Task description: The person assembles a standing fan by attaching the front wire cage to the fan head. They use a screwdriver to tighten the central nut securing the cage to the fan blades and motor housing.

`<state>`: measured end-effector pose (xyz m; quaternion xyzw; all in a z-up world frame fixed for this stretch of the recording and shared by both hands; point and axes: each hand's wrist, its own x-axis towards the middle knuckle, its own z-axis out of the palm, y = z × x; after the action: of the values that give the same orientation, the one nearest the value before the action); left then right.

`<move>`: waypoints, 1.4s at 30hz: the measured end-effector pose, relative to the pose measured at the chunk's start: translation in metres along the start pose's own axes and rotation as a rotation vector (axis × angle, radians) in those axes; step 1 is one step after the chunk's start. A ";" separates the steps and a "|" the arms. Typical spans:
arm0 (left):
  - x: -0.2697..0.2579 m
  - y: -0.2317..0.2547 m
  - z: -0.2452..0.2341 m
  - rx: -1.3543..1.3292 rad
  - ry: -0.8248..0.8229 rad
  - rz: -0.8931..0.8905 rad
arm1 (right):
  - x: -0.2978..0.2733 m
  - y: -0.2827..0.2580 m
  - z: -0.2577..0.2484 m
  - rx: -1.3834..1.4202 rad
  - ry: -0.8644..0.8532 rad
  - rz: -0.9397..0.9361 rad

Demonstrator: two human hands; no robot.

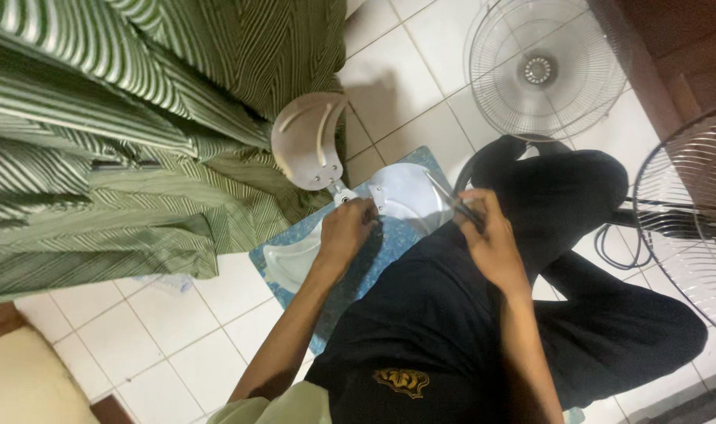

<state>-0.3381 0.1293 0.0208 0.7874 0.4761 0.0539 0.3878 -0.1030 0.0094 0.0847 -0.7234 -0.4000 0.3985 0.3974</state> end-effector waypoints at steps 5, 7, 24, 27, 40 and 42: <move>-0.015 -0.004 0.023 0.117 0.039 0.070 | 0.017 0.005 0.024 0.017 -0.004 -0.084; -0.020 -0.004 0.031 0.080 0.077 0.145 | 0.014 0.007 0.022 -0.080 -0.012 0.006; -0.028 -0.003 0.053 0.143 0.064 0.194 | 0.015 -0.009 0.020 -0.138 -0.018 0.129; -0.029 0.001 0.047 0.079 0.035 0.182 | 0.015 -0.007 0.020 -0.127 -0.014 0.088; -0.007 0.074 0.008 -0.703 -0.265 -0.107 | -0.003 0.037 -0.001 0.807 0.030 0.169; -0.005 0.089 0.009 -0.933 -0.317 -0.052 | -0.019 0.037 -0.009 0.874 -0.002 0.195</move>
<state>-0.2736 0.0987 0.0753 0.5163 0.3557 0.1314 0.7679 -0.0920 -0.0234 0.0596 -0.5215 -0.1241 0.5663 0.6261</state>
